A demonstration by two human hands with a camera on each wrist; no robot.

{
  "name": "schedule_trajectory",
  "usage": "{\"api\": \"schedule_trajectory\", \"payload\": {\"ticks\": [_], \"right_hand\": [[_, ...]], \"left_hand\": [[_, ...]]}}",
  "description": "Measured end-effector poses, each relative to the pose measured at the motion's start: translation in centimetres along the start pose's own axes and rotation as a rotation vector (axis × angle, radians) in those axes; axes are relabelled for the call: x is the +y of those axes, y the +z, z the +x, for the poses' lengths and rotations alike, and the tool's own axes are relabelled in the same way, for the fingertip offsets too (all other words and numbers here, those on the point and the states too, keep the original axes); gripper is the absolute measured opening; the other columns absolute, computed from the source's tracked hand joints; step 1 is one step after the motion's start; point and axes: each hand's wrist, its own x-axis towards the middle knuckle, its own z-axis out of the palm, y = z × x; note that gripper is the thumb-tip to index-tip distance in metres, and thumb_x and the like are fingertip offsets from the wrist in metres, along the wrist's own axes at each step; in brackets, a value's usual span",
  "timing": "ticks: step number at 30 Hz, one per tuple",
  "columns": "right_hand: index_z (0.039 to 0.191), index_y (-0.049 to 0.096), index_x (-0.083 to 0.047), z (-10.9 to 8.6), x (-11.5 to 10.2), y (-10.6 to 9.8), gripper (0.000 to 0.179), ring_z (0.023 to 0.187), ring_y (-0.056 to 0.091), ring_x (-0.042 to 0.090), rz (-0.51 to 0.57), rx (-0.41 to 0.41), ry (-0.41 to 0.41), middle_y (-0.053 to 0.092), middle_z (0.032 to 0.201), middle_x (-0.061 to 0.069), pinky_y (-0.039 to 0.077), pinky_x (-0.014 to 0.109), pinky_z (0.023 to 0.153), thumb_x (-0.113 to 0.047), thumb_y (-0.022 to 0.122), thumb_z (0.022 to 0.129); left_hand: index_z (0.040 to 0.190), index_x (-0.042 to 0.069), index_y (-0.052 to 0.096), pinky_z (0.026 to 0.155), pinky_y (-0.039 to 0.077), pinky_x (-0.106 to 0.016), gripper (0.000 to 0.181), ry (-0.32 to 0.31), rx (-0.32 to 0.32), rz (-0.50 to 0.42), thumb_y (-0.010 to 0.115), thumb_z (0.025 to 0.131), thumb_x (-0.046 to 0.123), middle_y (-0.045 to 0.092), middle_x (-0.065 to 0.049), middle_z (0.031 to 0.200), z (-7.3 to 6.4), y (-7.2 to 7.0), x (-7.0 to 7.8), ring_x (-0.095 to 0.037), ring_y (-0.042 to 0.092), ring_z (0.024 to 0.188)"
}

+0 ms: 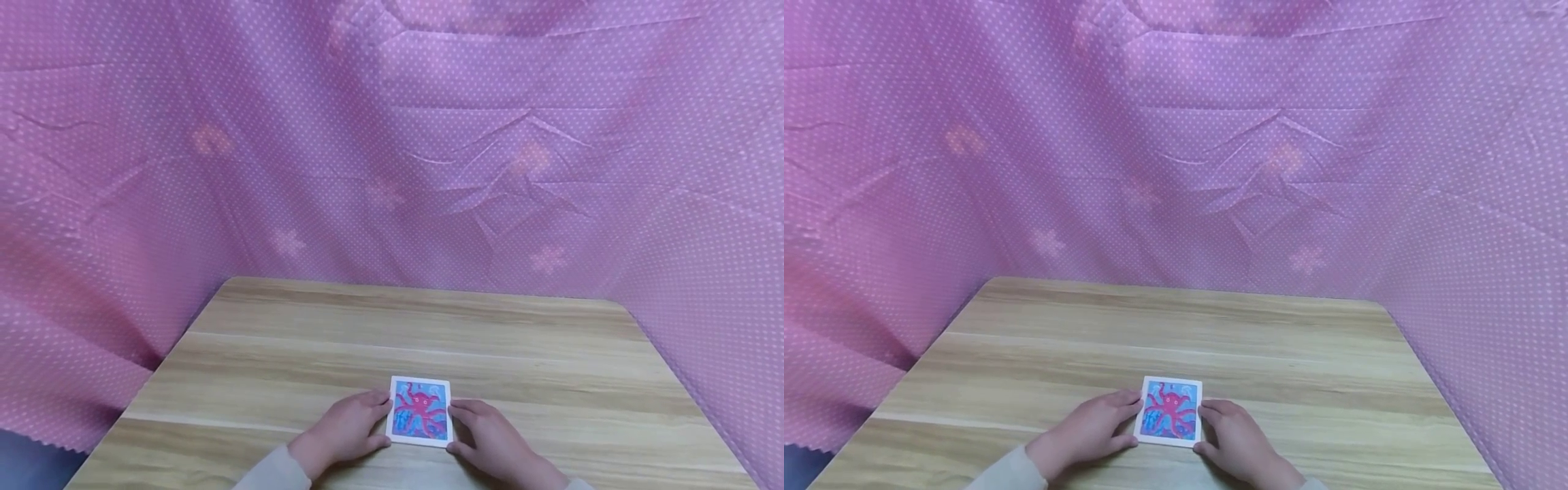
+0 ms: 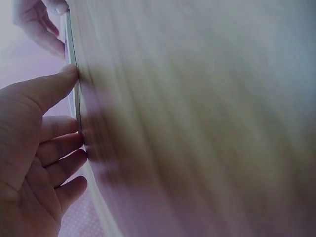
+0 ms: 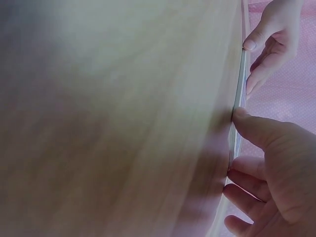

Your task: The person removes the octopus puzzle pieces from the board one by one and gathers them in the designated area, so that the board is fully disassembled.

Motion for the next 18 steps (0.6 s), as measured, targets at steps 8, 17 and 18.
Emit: {"api": "schedule_trajectory", "payload": {"ticks": [8,17,18], "right_hand": [[0.125,0.06,-0.001,-0.5,0.8,-0.3,0.058,0.119,0.051,0.029,-0.003,-0.039,0.01,0.056,0.129,0.01,0.041,0.048,0.098,-0.04,0.07,0.084],[0.126,0.06,-0.001,-0.4,1.3,-0.6,0.062,0.117,0.052,0.029,0.007,-0.069,0.025,0.057,0.129,0.01,0.043,0.048,0.096,-0.046,0.068,0.084],[0.126,0.06,-0.001,-0.3,1.3,-0.6,0.062,0.117,0.052,0.029,0.007,-0.07,0.027,0.057,0.129,0.01,0.043,0.048,0.096,-0.046,0.069,0.084]], "left_hand": [[0.132,0.007,0.057,0.103,0.038,-0.035,0.061,0.003,0.018,0.006,0.065,0.086,0.047,0.051,-0.007,0.137,0.3,0.6,0.5,-0.02,0.046,0.127],[0.132,0.008,0.057,0.103,0.038,-0.034,0.061,0.001,0.016,0.019,0.064,0.087,0.048,0.051,-0.006,0.138,0.9,0.6,0.8,-0.019,0.045,0.128],[0.132,0.008,0.057,0.103,0.038,-0.033,0.061,-0.001,0.018,0.019,0.064,0.087,0.048,0.051,-0.006,0.138,0.9,0.6,0.7,-0.019,0.045,0.128]]}}
